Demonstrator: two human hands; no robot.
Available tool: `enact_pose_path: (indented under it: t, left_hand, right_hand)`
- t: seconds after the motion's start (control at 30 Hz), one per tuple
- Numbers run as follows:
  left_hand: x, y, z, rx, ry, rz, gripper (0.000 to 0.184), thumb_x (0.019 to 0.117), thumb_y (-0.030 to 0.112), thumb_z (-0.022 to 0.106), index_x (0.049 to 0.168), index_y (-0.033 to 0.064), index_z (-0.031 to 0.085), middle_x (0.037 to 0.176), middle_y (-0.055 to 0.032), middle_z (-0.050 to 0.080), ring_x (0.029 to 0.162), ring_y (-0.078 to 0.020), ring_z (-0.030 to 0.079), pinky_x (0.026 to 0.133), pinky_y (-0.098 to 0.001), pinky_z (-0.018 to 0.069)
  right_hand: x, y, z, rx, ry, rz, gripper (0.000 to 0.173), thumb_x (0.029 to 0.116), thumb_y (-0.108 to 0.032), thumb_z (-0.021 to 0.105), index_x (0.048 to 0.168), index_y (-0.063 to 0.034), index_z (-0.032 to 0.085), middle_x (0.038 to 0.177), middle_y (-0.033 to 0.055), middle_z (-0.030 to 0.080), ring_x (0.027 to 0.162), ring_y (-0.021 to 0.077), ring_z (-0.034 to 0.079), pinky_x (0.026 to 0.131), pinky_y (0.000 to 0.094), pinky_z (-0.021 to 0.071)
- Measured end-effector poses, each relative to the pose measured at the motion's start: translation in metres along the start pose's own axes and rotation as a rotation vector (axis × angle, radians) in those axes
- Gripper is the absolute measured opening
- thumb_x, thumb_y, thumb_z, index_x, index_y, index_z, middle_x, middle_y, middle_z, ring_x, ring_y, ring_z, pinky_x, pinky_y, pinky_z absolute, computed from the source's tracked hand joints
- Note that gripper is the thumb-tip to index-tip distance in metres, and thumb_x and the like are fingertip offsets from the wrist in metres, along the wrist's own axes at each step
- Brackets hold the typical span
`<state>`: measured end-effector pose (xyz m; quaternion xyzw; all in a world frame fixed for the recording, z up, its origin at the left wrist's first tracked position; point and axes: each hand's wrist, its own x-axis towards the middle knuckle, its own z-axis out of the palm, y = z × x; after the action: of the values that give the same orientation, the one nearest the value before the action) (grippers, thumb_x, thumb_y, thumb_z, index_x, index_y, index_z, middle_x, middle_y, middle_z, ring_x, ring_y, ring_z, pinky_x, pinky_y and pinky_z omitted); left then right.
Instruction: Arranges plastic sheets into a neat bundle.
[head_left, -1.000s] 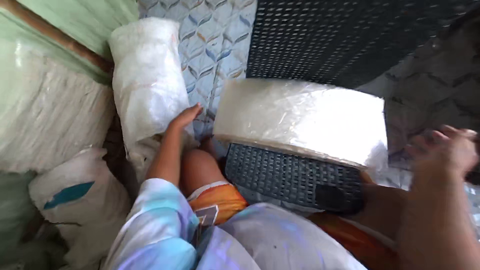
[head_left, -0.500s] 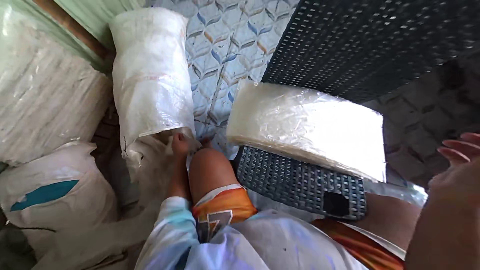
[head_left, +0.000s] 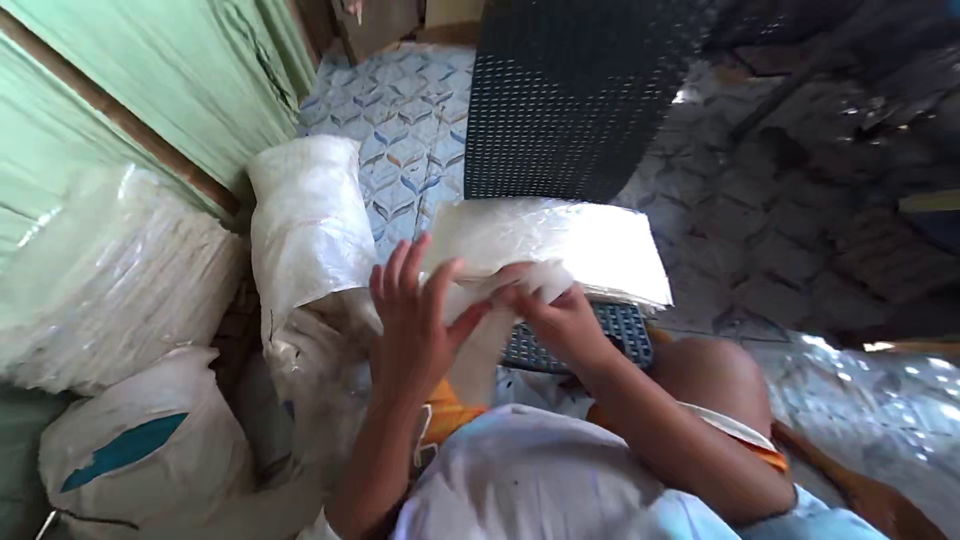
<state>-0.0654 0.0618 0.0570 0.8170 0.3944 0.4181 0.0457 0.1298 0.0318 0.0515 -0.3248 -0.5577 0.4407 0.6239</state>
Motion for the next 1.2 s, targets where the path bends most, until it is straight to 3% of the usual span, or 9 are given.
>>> enact_pose_path:
  t: [0.07,0.23,0.37,0.47,0.57,0.67,0.8,1.0,1.2]
  left_hand:
    - [-0.007,-0.005,-0.007,-0.051,-0.188,-0.066,0.060,0.0904,0.043,0.075,0.140,0.0146,0.060,0.147,-0.0101,0.056,0.141,-0.0307,0.048,0.115,-0.0673,0.0281]
    - [-0.019,0.001,-0.014,-0.585,-0.051,-0.241,0.020,0.1017,0.021,0.063,0.107,0.0034,0.072,0.102,0.0006,0.072,0.095,-0.0033,0.068,0.088,-0.0264,0.0583]
    - [0.002,0.009,-0.046,-0.322,0.146,-0.277,0.021,0.1028,0.006,0.049,0.115,-0.0010,0.065,0.095,-0.0009,0.069,0.083,0.0018,0.063,0.078,-0.0203,0.0548]
    - [0.009,0.018,-0.051,-0.113,0.173,-0.133,0.024,0.1057,0.009,0.045,0.115,-0.0020,0.064,0.093,-0.0086,0.068,0.079,-0.0058,0.064,0.074,-0.0248,0.0550]
    - [0.013,0.045,-0.039,-0.091,0.046,-0.042,0.027,0.1066,0.016,0.051,0.115,-0.0016,0.069,0.096,-0.0139,0.072,0.081,-0.0175,0.069,0.074,-0.0363,0.0585]
    - [0.018,0.076,-0.017,-0.200,-0.008,0.034,0.025,0.1054,0.020,0.054,0.110,0.0035,0.072,0.082,-0.0030,0.068,0.066,-0.0047,0.060,0.062,-0.0215,0.0524]
    - [0.027,0.089,-0.023,-0.245,-0.023,0.051,0.025,0.1054,0.022,0.055,0.109,0.0051,0.073,0.082,-0.0004,0.069,0.066,0.0002,0.058,0.062,-0.0167,0.0504]
    - [0.029,0.085,-0.022,-0.296,0.063,-0.086,0.022,0.1066,0.020,0.054,0.110,0.0058,0.070,0.083,0.0033,0.067,0.066,0.0042,0.057,0.060,-0.0129,0.0490]
    - [0.030,0.090,-0.007,-0.489,0.060,-0.163,0.027,0.1062,0.011,0.047,0.126,0.0090,0.066,0.078,0.0042,0.059,0.058,0.0021,0.048,0.052,-0.0135,0.0417]
  right_hand:
    - [-0.011,-0.022,-0.016,0.147,0.175,0.052,0.016,0.0969,-0.027,0.070,0.111,-0.0199,0.074,0.097,-0.0040,0.076,0.085,0.0067,0.072,0.079,0.0299,0.0627]
    - [-0.038,-0.035,-0.057,0.102,0.287,0.076,0.019,0.0910,-0.015,0.075,0.110,-0.0154,0.071,0.095,-0.0006,0.077,0.080,0.0095,0.073,0.074,0.0307,0.0640]
    - [-0.059,-0.025,-0.108,-0.567,0.014,0.111,0.016,0.0922,-0.006,0.066,0.108,-0.0034,0.069,0.091,0.0007,0.070,0.071,0.0043,0.065,0.066,0.0246,0.0584]
    - [-0.066,-0.041,-0.122,-0.924,-0.006,0.359,0.023,0.1021,-0.011,0.058,0.120,-0.0014,0.068,0.111,0.0177,0.071,0.098,0.0302,0.069,0.088,0.0524,0.0562]
    - [-0.069,-0.069,-0.113,-0.854,0.092,0.100,0.054,0.0942,-0.027,0.073,0.140,-0.0032,0.055,0.139,0.0173,0.060,0.121,0.0285,0.062,0.098,0.0494,0.0542]
    - [-0.058,-0.091,-0.067,-0.790,-0.029,-0.175,0.085,0.0830,-0.043,0.082,0.149,-0.0046,0.046,0.153,0.0143,0.048,0.139,0.0247,0.050,0.109,0.0467,0.0479]
    - [-0.051,-0.078,-0.057,-0.762,0.153,-0.426,0.010,0.0959,-0.016,0.069,0.100,-0.0073,0.072,0.097,0.0006,0.069,0.093,0.0058,0.065,0.084,0.0220,0.0562]
    - [-0.068,-0.088,-0.049,-0.763,-0.147,-0.162,0.031,0.1052,-0.032,0.057,0.106,-0.0073,0.074,0.103,0.0039,0.072,0.097,0.0079,0.067,0.086,0.0264,0.0563]
    - [-0.061,-0.059,-0.026,-0.500,0.028,0.003,0.044,0.1054,-0.035,0.056,0.136,-0.0045,0.062,0.137,0.0106,0.062,0.123,0.0136,0.062,0.104,0.0331,0.0528]
